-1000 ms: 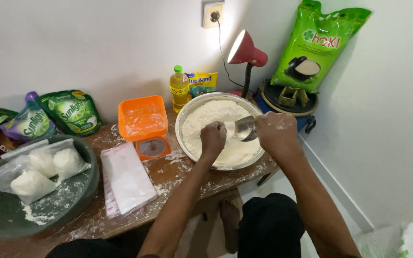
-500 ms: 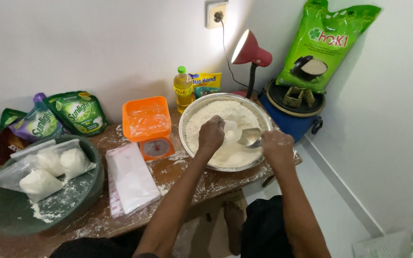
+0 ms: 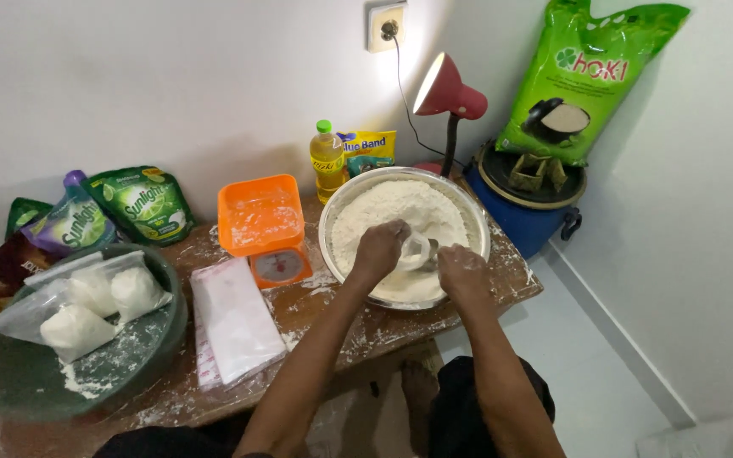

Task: Weighing and portioning white powder into small plastic bags using a scoop and a scale.

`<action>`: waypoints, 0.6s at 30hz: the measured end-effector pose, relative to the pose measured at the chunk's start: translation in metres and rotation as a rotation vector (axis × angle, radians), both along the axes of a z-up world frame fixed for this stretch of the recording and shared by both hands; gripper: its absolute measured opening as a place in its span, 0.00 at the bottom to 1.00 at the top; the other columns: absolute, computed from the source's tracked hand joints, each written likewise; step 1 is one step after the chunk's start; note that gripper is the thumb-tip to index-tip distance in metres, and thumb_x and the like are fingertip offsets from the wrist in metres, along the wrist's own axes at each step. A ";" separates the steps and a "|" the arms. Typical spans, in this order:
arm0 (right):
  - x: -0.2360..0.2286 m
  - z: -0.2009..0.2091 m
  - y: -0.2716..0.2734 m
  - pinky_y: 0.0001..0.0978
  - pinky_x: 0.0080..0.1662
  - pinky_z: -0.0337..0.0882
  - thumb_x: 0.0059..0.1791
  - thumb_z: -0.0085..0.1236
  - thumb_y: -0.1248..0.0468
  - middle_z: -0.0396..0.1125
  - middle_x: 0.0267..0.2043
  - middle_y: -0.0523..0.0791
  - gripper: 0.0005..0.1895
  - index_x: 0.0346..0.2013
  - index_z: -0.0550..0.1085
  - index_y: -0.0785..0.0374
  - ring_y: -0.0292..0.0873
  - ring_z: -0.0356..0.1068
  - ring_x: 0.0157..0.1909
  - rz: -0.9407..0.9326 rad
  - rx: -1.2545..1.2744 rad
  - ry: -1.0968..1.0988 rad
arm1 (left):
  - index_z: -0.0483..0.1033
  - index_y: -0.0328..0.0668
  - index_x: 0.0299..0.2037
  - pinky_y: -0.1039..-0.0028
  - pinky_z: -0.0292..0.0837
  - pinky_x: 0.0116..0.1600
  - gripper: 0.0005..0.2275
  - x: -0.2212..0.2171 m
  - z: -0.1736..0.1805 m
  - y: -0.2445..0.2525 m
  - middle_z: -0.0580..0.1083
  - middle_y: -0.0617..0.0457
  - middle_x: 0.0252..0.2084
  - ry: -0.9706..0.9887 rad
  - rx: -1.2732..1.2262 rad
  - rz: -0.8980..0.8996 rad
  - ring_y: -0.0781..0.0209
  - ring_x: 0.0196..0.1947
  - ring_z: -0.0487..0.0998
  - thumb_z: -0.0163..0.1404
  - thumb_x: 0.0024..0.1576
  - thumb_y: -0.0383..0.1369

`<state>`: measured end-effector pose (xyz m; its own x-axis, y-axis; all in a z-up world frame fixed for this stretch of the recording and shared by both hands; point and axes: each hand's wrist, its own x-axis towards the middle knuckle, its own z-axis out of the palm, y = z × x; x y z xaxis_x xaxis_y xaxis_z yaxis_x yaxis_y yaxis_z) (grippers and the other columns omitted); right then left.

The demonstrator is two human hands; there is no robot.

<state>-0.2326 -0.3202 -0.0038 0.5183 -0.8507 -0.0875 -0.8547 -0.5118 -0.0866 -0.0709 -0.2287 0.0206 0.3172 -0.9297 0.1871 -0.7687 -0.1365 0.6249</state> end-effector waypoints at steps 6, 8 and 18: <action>-0.008 0.009 0.010 0.54 0.44 0.74 0.51 0.45 0.63 0.74 0.31 0.51 0.16 0.31 0.82 0.59 0.56 0.76 0.42 0.030 -0.063 0.017 | 0.80 0.45 0.52 0.45 0.76 0.56 0.11 0.010 -0.007 -0.010 0.80 0.40 0.47 0.150 -0.009 -0.053 0.33 0.51 0.80 0.48 0.64 0.36; -0.015 0.023 0.021 0.57 0.50 0.72 0.52 0.43 0.61 0.74 0.39 0.53 0.16 0.36 0.81 0.62 0.59 0.73 0.49 0.006 0.019 -0.012 | 0.80 0.44 0.52 0.45 0.75 0.56 0.11 0.007 0.001 -0.007 0.80 0.39 0.47 0.159 -0.011 -0.052 0.33 0.51 0.79 0.49 0.64 0.36; -0.014 0.073 0.043 0.57 0.61 0.65 0.56 0.33 0.41 0.72 0.50 0.54 0.30 0.45 0.77 0.60 0.63 0.67 0.61 -0.058 0.309 -0.640 | 0.80 0.40 0.53 0.54 0.75 0.59 0.12 0.000 0.042 0.008 0.80 0.41 0.51 -0.057 0.008 -0.139 0.40 0.54 0.79 0.46 0.66 0.35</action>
<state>-0.2461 -0.2775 0.0695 0.5032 -0.8638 -0.0229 -0.6129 -0.3381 -0.7142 -0.0708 -0.2204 0.0621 0.1744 -0.9655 0.1933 -0.8150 -0.0313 0.5786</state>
